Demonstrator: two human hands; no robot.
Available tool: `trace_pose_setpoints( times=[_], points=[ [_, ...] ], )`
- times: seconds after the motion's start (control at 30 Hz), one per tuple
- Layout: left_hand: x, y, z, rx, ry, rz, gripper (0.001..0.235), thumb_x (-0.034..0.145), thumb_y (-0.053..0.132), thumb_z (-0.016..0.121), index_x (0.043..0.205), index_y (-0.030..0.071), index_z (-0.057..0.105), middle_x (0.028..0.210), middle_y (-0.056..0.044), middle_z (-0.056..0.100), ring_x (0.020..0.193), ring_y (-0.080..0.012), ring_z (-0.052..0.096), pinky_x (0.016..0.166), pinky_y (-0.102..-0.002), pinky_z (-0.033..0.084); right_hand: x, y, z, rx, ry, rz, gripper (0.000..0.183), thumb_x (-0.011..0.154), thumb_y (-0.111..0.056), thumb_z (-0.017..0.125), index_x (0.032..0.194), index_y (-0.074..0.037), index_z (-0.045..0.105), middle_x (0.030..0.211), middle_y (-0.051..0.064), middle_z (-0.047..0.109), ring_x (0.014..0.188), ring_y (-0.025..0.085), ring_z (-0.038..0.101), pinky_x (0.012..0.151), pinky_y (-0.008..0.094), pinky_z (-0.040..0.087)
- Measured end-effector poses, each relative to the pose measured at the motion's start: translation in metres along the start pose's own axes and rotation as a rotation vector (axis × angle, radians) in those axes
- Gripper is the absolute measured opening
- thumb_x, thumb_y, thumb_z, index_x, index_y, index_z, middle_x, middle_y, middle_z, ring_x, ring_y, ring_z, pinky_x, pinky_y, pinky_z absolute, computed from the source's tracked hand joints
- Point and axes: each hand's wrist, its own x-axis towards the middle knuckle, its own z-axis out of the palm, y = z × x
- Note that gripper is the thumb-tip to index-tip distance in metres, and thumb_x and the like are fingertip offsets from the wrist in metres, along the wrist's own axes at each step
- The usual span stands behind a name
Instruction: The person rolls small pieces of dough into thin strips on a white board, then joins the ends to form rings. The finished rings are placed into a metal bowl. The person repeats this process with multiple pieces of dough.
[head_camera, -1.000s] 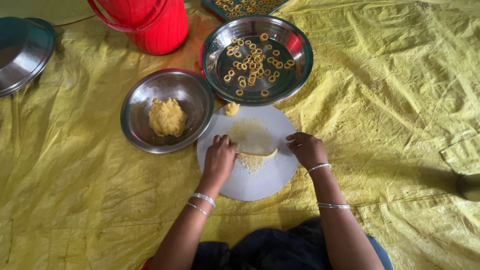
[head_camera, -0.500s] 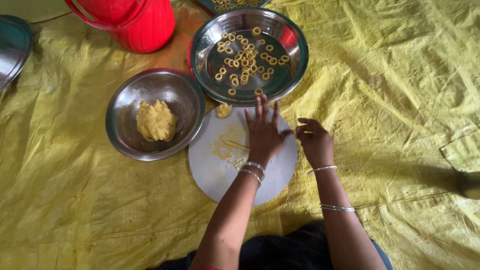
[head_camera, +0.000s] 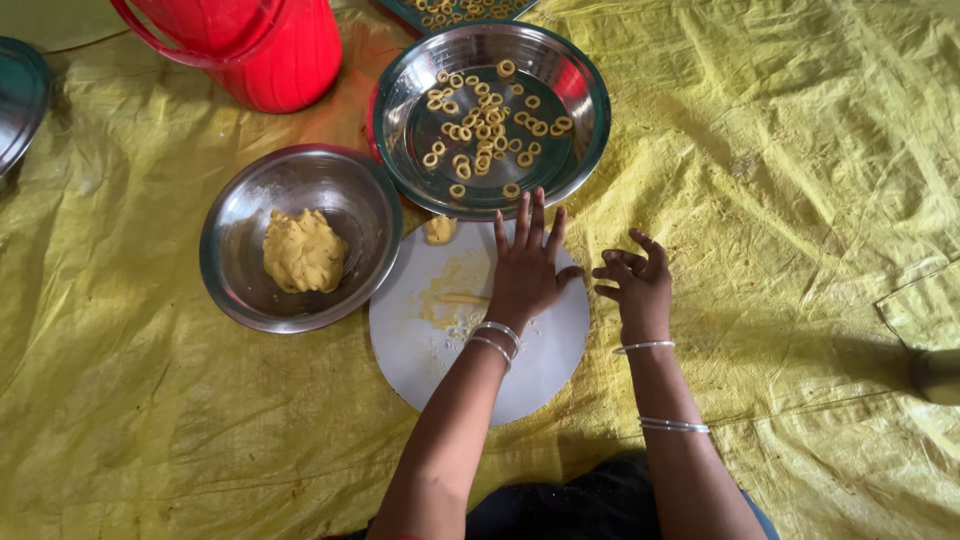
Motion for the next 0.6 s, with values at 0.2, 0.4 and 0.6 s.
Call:
trace_pose_setpoints(
  times=[0.2,0.4,0.6],
  points=[
    [-0.071,0.037,-0.008,-0.170,-0.148,0.022,0.104,0.082,0.070,0.060,0.159,0.010,0.028,0.167,-0.025,0.001,0.156,-0.0384,-0.002,0.121,-0.067,-0.001,-0.003,-0.001,0.001,0.073,0.029,0.029,0.062,0.091,0.000,0.066,0.147,-0.005,0.041,0.101,0.009,0.066,0.077,0.017,0.069,0.062,0.029,0.059],
    [-0.110,0.054,-0.013,-0.184,-0.036,0.053,0.100,0.084,0.071,0.058,0.157,0.009,0.030,0.167,-0.026,0.006,0.155,-0.0400,-0.002,0.117,-0.070,-0.002,-0.008,-0.005,0.009,0.080,0.014,0.070,0.066,0.090,0.001,0.065,0.149,-0.006,0.037,0.105,0.011,0.065,0.078,0.018,0.070,0.063,0.031,0.059],
    [-0.029,0.017,-0.005,-0.173,-0.242,0.039,0.101,0.084,0.070,0.056,0.159,0.012,0.021,0.168,-0.021,-0.004,0.155,-0.0339,-0.007,0.121,-0.061,-0.005,-0.001,0.003,0.003,0.141,0.021,0.045,0.063,0.093,-0.002,0.061,0.150,-0.007,0.034,0.111,0.015,0.065,0.080,0.019,0.069,0.064,0.033,0.061]
  ],
)
